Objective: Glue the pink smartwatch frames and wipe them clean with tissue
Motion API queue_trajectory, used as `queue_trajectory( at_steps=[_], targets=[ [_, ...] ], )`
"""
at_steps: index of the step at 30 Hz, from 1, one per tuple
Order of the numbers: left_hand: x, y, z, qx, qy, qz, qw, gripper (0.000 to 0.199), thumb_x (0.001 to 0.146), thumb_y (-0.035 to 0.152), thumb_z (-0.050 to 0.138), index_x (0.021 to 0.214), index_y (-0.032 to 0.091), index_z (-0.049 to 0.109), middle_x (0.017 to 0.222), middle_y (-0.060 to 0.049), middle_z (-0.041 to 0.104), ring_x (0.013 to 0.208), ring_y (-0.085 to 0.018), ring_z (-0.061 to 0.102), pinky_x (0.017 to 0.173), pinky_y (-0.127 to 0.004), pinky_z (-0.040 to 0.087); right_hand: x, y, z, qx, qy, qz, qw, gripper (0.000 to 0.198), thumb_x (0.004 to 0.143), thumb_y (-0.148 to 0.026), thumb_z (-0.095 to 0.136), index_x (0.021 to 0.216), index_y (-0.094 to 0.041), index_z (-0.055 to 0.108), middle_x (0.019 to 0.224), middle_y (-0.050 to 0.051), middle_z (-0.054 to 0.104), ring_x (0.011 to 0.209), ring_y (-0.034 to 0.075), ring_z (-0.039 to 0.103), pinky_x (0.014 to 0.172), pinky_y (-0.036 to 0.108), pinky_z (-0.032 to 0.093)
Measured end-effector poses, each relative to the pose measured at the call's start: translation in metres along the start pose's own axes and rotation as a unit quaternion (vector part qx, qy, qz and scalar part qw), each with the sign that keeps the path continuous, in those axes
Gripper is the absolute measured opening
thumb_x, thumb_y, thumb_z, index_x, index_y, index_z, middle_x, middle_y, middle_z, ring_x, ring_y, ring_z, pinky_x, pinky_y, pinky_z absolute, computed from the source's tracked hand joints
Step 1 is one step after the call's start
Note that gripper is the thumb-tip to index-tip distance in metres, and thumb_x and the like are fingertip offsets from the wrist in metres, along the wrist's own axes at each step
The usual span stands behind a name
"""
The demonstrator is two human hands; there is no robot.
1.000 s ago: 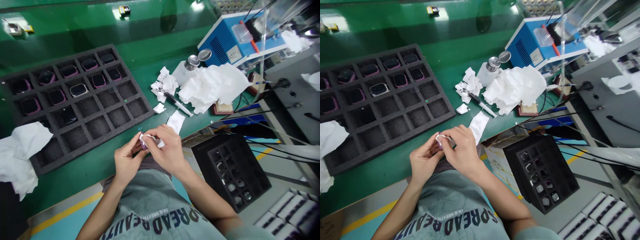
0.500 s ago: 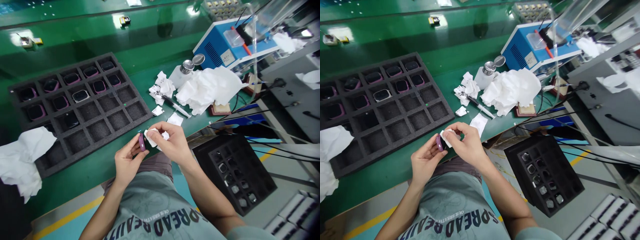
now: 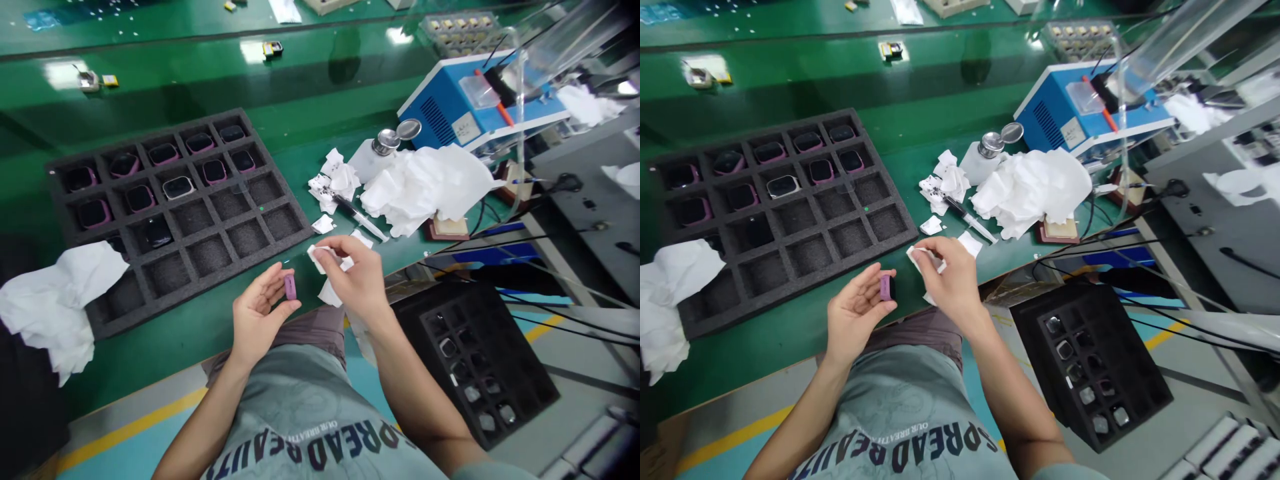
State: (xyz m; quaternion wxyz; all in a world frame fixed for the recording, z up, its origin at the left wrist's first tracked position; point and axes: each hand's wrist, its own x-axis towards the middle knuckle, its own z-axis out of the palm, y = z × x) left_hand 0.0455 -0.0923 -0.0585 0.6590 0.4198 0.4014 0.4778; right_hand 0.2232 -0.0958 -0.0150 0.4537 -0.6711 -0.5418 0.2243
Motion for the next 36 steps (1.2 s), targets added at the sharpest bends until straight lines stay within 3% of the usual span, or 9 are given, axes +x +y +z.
queue_trajectory(
  at_steps=[5, 8, 14, 19, 24, 31, 36],
  targets=[
    [-0.001, -0.001, 0.0, 0.006, -0.019, 0.03, 0.999, 0.044, 0.071, 0.014, 0.088, 0.113, 0.024, 0.08, 0.122, -0.01, 0.076, 0.116, -0.027, 0.073, 0.105, -0.039, 0.059, -0.019, -0.012, -0.003, 0.015, -0.086, -0.105, 0.991, 0.007, 0.093, -0.019, 0.065, 0.089, -0.023, 0.069, 0.079, 0.001, 0.071, 0.073, 0.017, 0.06, 0.069, 0.032, 0.047],
    [-0.001, -0.003, 0.0, 0.04, -0.019, 0.053, 0.998, 0.042, 0.074, 0.013, 0.086, 0.113, 0.027, 0.081, 0.118, -0.008, 0.076, 0.111, -0.023, 0.074, 0.101, -0.035, 0.061, -0.025, -0.017, 0.01, 0.023, -0.082, -0.134, 0.987, 0.011, 0.094, -0.013, 0.062, 0.088, -0.022, 0.067, 0.079, 0.001, 0.071, 0.074, 0.017, 0.058, 0.07, 0.033, 0.046],
    [-0.002, -0.001, 0.0, 0.052, -0.02, 0.072, 0.996, 0.046, 0.072, 0.013, 0.087, 0.115, 0.027, 0.081, 0.117, -0.008, 0.076, 0.11, -0.024, 0.074, 0.101, -0.038, 0.061, -0.006, -0.009, 0.015, -0.009, -0.047, -0.106, 0.993, 0.014, 0.095, -0.017, 0.062, 0.083, -0.022, 0.066, 0.076, 0.001, 0.068, 0.073, 0.017, 0.055, 0.07, 0.033, 0.044],
    [-0.003, -0.001, -0.001, 0.054, -0.027, 0.076, 0.995, 0.047, 0.075, 0.012, 0.085, 0.118, 0.029, 0.079, 0.121, -0.009, 0.075, 0.114, -0.025, 0.073, 0.101, -0.038, 0.061, -0.022, -0.017, 0.003, 0.015, -0.071, -0.076, 0.994, 0.01, 0.095, -0.017, 0.062, 0.087, -0.021, 0.066, 0.077, 0.0, 0.067, 0.073, 0.016, 0.056, 0.069, 0.031, 0.044],
    [-0.002, -0.006, -0.004, 0.123, -0.037, 0.145, 0.981, 0.05, 0.075, 0.009, 0.085, 0.12, 0.03, 0.078, 0.116, -0.007, 0.077, 0.107, -0.022, 0.074, 0.096, -0.033, 0.063, -0.021, -0.015, 0.012, -0.008, -0.066, -0.068, 0.996, 0.012, 0.095, -0.019, 0.062, 0.084, -0.021, 0.067, 0.077, 0.002, 0.069, 0.073, 0.018, 0.057, 0.07, 0.033, 0.045],
    [-0.004, -0.006, -0.002, 0.081, -0.044, 0.135, 0.987, 0.057, 0.078, 0.004, 0.081, 0.126, 0.033, 0.074, 0.127, -0.005, 0.073, 0.119, -0.021, 0.071, 0.105, -0.033, 0.058, -0.022, -0.016, 0.003, 0.088, -0.054, 0.067, 0.992, 0.009, 0.092, -0.024, 0.066, 0.088, -0.02, 0.073, 0.081, 0.001, 0.073, 0.069, 0.014, 0.061, 0.064, 0.027, 0.046],
    [-0.003, -0.006, -0.004, 0.108, -0.043, 0.144, 0.983, 0.057, 0.08, 0.003, 0.079, 0.128, 0.033, 0.073, 0.129, -0.006, 0.073, 0.12, -0.021, 0.07, 0.104, -0.032, 0.059, -0.039, -0.026, 0.002, 0.088, -0.074, 0.091, 0.989, 0.007, 0.086, -0.023, 0.07, 0.085, -0.019, 0.076, 0.076, 0.001, 0.073, 0.069, 0.013, 0.062, 0.065, 0.026, 0.049]
  ],
)
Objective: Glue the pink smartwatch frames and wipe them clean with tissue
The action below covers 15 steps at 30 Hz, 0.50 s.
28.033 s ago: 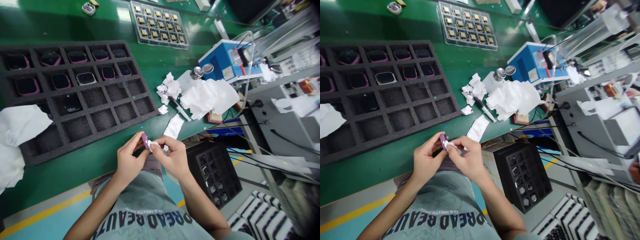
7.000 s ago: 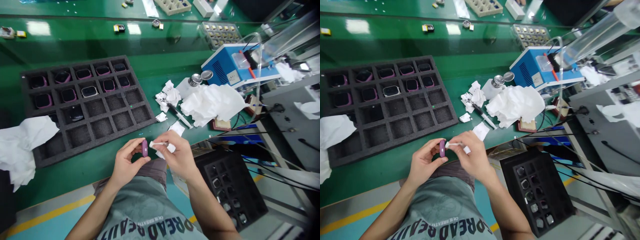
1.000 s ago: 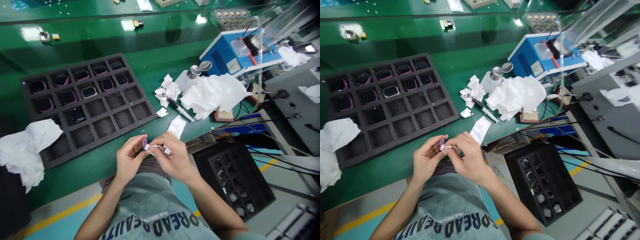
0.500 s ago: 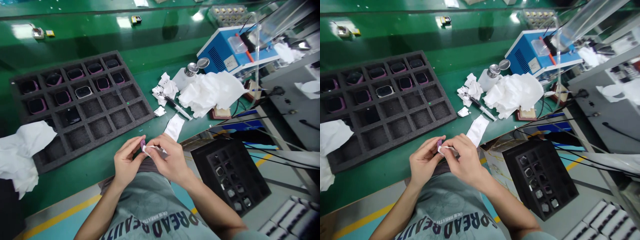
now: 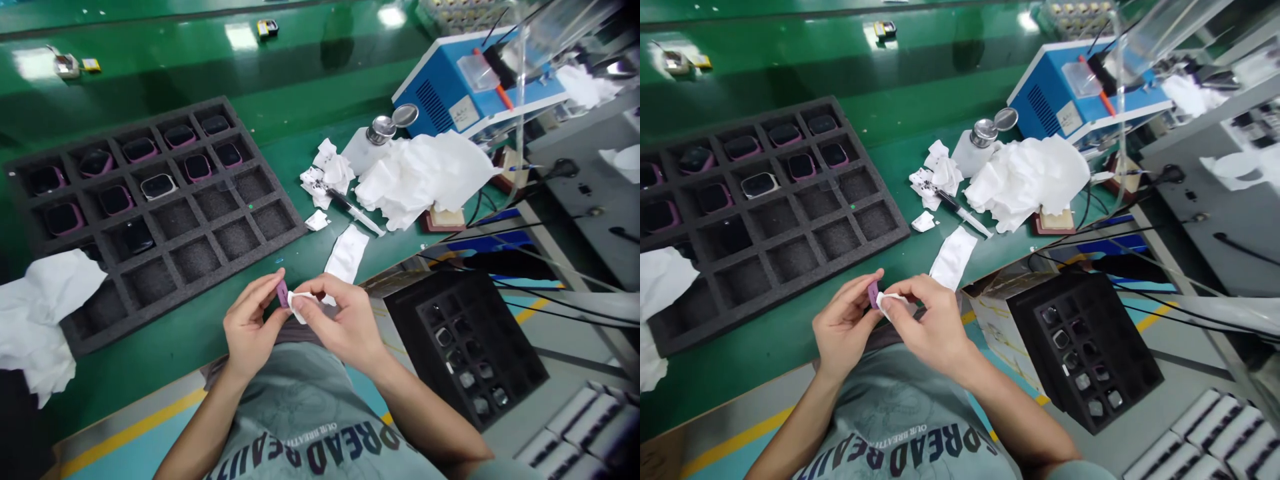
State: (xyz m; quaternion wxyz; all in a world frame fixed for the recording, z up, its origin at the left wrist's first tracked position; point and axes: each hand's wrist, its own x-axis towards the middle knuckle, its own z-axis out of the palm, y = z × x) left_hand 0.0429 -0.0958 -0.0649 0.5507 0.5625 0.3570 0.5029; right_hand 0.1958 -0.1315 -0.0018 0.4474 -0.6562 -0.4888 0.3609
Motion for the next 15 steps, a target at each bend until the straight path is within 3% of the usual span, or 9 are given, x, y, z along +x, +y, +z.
queue_trajectory(
  at_steps=[7, 15],
  targets=[
    [-0.002, -0.003, -0.004, 0.141, -0.019, 0.086, 0.986, 0.061, 0.081, 0.001, 0.077, 0.134, 0.032, 0.069, 0.129, -0.006, 0.075, 0.115, -0.021, 0.072, 0.103, -0.034, 0.058, 0.004, 0.001, 0.003, 0.017, 0.016, 0.05, 0.999, 0.01, 0.079, -0.023, 0.069, 0.072, -0.018, 0.074, 0.066, 0.001, 0.071, 0.06, 0.013, 0.06, 0.058, 0.025, 0.047],
    [-0.002, -0.003, -0.002, 0.196, -0.037, 0.158, 0.967, 0.064, 0.082, -0.002, 0.074, 0.137, 0.029, 0.066, 0.13, -0.007, 0.075, 0.114, -0.021, 0.073, 0.102, -0.034, 0.06, 0.023, 0.003, 0.007, 0.057, 0.021, 0.088, 0.994, 0.013, 0.075, -0.025, 0.067, 0.066, -0.017, 0.071, 0.061, 0.0, 0.068, 0.057, 0.012, 0.056, 0.055, 0.024, 0.045]
  ],
)
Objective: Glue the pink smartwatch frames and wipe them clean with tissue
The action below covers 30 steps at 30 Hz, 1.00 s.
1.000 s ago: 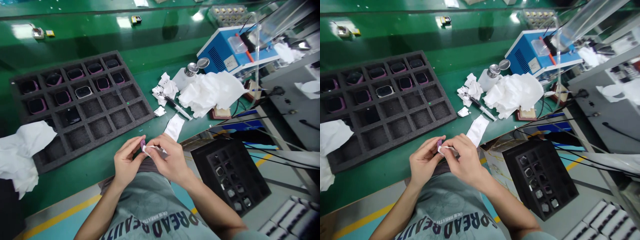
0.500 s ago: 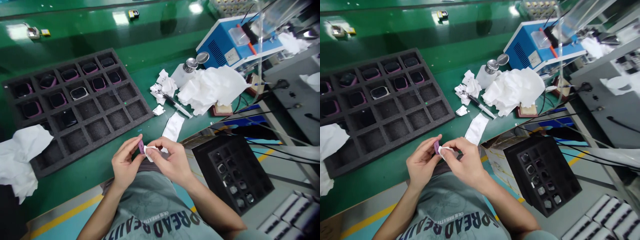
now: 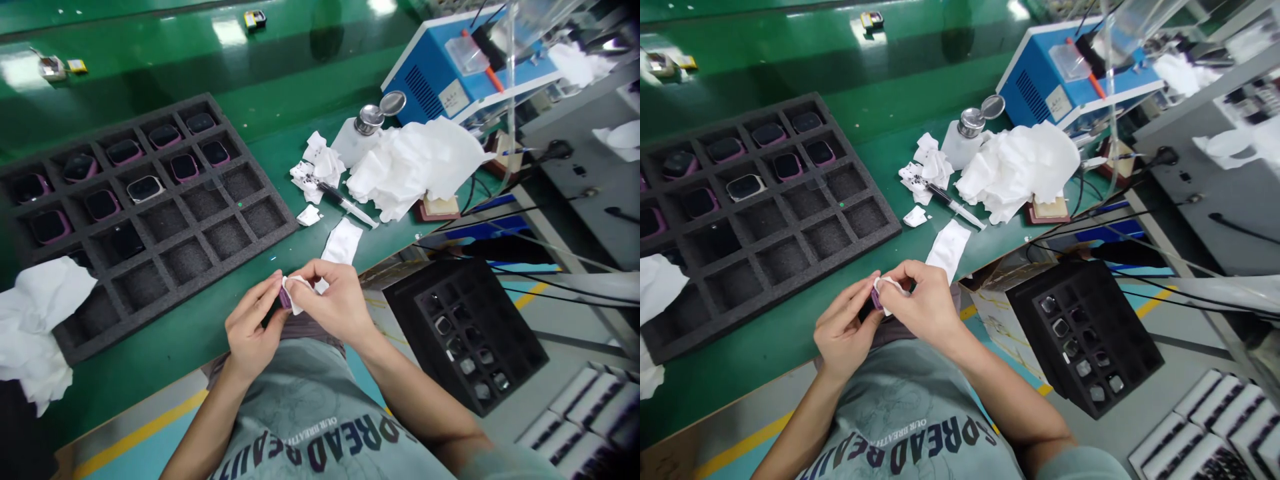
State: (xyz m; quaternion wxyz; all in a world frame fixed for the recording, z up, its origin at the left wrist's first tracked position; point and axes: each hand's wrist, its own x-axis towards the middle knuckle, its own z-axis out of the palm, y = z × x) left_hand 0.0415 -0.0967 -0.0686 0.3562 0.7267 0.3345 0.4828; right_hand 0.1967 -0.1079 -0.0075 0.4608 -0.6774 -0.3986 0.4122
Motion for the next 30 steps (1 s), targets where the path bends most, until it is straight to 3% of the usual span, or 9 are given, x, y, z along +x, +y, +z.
queue_trajectory(
  at_steps=[6, 13, 20, 30],
  targets=[
    [-0.002, 0.0, 0.0, -0.063, 0.026, -0.059, 0.996, 0.064, 0.08, 0.003, 0.079, 0.135, 0.033, 0.068, 0.13, -0.005, 0.074, 0.119, -0.024, 0.072, 0.103, -0.039, 0.06, 0.017, 0.002, -0.007, 0.053, 0.011, 0.014, 0.998, 0.015, 0.074, -0.029, 0.071, 0.067, -0.016, 0.072, 0.06, 0.0, 0.067, 0.055, 0.011, 0.052, 0.052, 0.024, 0.042],
    [0.002, 0.005, 0.001, -0.11, 0.036, -0.099, 0.988, 0.057, 0.081, 0.005, 0.079, 0.131, 0.031, 0.071, 0.128, -0.007, 0.074, 0.118, -0.024, 0.072, 0.099, -0.037, 0.062, 0.008, 0.006, -0.019, 0.073, 0.0, 0.012, 0.997, 0.013, 0.078, -0.03, 0.074, 0.074, -0.017, 0.075, 0.065, 0.0, 0.07, 0.059, 0.012, 0.055, 0.056, 0.025, 0.045],
    [0.005, 0.004, -0.001, -0.13, 0.021, -0.118, 0.984, 0.055, 0.084, 0.006, 0.077, 0.132, 0.031, 0.071, 0.126, -0.007, 0.075, 0.115, -0.022, 0.072, 0.099, -0.036, 0.061, -0.013, 0.0, -0.008, 0.013, -0.057, -0.053, 0.997, 0.009, 0.082, -0.025, 0.072, 0.075, -0.018, 0.073, 0.07, -0.001, 0.068, 0.064, 0.012, 0.058, 0.061, 0.025, 0.045],
    [0.005, 0.004, 0.001, -0.14, 0.054, -0.131, 0.98, 0.053, 0.079, 0.009, 0.082, 0.126, 0.035, 0.074, 0.126, -0.004, 0.077, 0.11, -0.02, 0.075, 0.096, -0.029, 0.062, 0.015, -0.005, 0.002, 0.063, -0.075, -0.021, 0.995, 0.016, 0.082, -0.03, 0.067, 0.073, -0.016, 0.069, 0.067, 0.001, 0.069, 0.062, 0.013, 0.058, 0.058, 0.024, 0.046]
  ],
)
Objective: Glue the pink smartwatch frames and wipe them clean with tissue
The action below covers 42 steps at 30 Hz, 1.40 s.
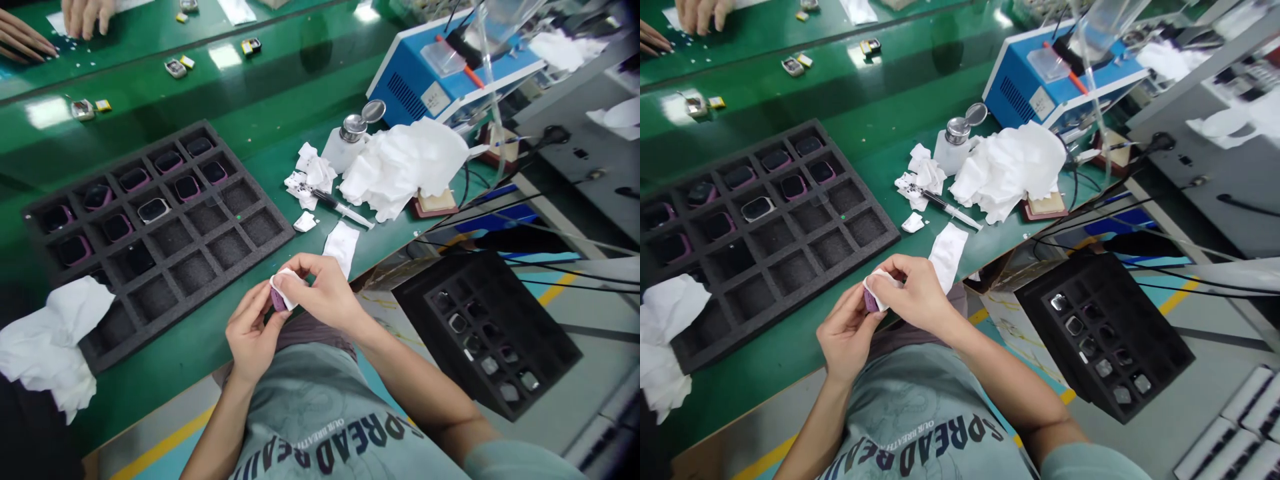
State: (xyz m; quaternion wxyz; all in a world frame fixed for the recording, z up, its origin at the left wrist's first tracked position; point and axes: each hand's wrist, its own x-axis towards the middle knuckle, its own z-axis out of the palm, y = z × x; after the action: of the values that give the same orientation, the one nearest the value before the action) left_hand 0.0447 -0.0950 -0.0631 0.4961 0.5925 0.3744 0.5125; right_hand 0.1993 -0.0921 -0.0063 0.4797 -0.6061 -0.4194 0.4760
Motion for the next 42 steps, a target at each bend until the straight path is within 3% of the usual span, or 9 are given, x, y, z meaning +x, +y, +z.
queue_trajectory(
  at_steps=[3, 8, 12, 16, 20, 25, 31, 39, 42],
  targets=[
    [0.002, 0.001, 0.001, 0.009, -0.006, -0.038, 0.999, 0.049, 0.078, 0.017, 0.084, 0.123, 0.032, 0.075, 0.132, -0.006, 0.074, 0.115, -0.024, 0.074, 0.096, -0.035, 0.063, 0.001, -0.002, -0.002, 0.03, -0.016, 0.003, 0.999, 0.019, 0.082, -0.032, 0.067, 0.073, -0.016, 0.069, 0.067, 0.001, 0.068, 0.06, 0.012, 0.056, 0.056, 0.024, 0.045],
    [0.003, 0.001, 0.002, 0.004, -0.023, -0.097, 0.995, 0.047, 0.077, 0.023, 0.085, 0.123, 0.028, 0.076, 0.116, -0.005, 0.081, 0.095, -0.024, 0.08, 0.089, -0.038, 0.067, -0.003, -0.003, -0.008, 0.011, 0.007, -0.015, 1.0, 0.017, 0.082, -0.031, 0.067, 0.075, -0.016, 0.07, 0.067, 0.0, 0.068, 0.061, 0.012, 0.057, 0.058, 0.024, 0.045],
    [0.004, 0.001, -0.002, -0.059, -0.048, -0.124, 0.989, 0.048, 0.076, 0.033, 0.088, 0.121, 0.026, 0.077, 0.116, -0.007, 0.081, 0.098, -0.026, 0.08, 0.087, -0.037, 0.066, -0.009, -0.003, -0.006, -0.016, 0.017, -0.035, 0.999, 0.014, 0.083, -0.029, 0.067, 0.076, -0.017, 0.071, 0.068, 0.0, 0.069, 0.063, 0.012, 0.058, 0.061, 0.025, 0.045],
    [0.005, 0.0, -0.01, -0.085, -0.043, -0.135, 0.986, 0.035, 0.078, 0.035, 0.086, 0.112, 0.028, 0.081, 0.113, -0.008, 0.082, 0.106, -0.026, 0.078, 0.094, -0.036, 0.063, -0.014, -0.002, 0.0, -0.05, 0.019, -0.066, 0.996, 0.011, 0.085, -0.028, 0.068, 0.081, -0.02, 0.073, 0.074, 0.0, 0.072, 0.068, 0.014, 0.061, 0.064, 0.026, 0.047],
    [0.004, -0.001, -0.01, -0.144, -0.032, -0.17, 0.974, 0.051, 0.066, 0.03, 0.094, 0.115, 0.029, 0.08, 0.116, -0.01, 0.081, 0.105, -0.028, 0.078, 0.092, -0.037, 0.065, -0.007, 0.004, -0.003, -0.08, 0.02, -0.072, 0.994, 0.011, 0.085, -0.029, 0.068, 0.08, -0.02, 0.073, 0.075, 0.0, 0.072, 0.07, 0.015, 0.062, 0.067, 0.028, 0.048],
    [0.003, 0.0, -0.005, -0.167, -0.015, -0.153, 0.974, 0.068, 0.062, 0.016, 0.095, 0.125, 0.03, 0.075, 0.122, -0.01, 0.079, 0.114, -0.026, 0.075, 0.098, -0.034, 0.062, -0.009, 0.002, -0.017, -0.106, 0.061, -0.072, 0.99, 0.01, 0.085, -0.027, 0.069, 0.079, -0.02, 0.072, 0.074, 0.0, 0.072, 0.068, 0.015, 0.061, 0.065, 0.028, 0.048],
    [-0.001, -0.002, -0.006, -0.16, -0.023, -0.147, 0.976, 0.062, 0.067, 0.016, 0.093, 0.126, 0.027, 0.075, 0.125, -0.012, 0.077, 0.117, -0.027, 0.074, 0.099, -0.036, 0.062, -0.025, 0.003, -0.01, -0.155, -0.012, -0.173, 0.973, 0.011, 0.091, -0.024, 0.067, 0.082, -0.023, 0.072, 0.075, 0.002, 0.072, 0.07, 0.017, 0.061, 0.068, 0.032, 0.049],
    [-0.003, -0.002, -0.006, -0.126, -0.025, -0.124, 0.984, 0.076, 0.069, 0.021, 0.093, 0.139, 0.029, 0.065, 0.126, -0.012, 0.077, 0.118, -0.027, 0.073, 0.099, -0.035, 0.062, -0.003, 0.015, -0.02, -0.142, 0.074, -0.106, 0.981, 0.011, 0.089, -0.029, 0.068, 0.083, -0.021, 0.073, 0.077, 0.001, 0.072, 0.07, 0.016, 0.061, 0.067, 0.03, 0.048],
    [-0.002, -0.002, -0.005, -0.132, -0.027, -0.122, 0.983, 0.074, 0.071, 0.02, 0.092, 0.139, 0.029, 0.065, 0.127, -0.012, 0.076, 0.119, -0.027, 0.073, 0.099, -0.034, 0.062, -0.018, 0.003, -0.023, -0.147, 0.042, -0.14, 0.978, 0.01, 0.09, -0.027, 0.068, 0.082, -0.022, 0.072, 0.076, 0.001, 0.072, 0.069, 0.016, 0.061, 0.067, 0.031, 0.048]
  ],
)
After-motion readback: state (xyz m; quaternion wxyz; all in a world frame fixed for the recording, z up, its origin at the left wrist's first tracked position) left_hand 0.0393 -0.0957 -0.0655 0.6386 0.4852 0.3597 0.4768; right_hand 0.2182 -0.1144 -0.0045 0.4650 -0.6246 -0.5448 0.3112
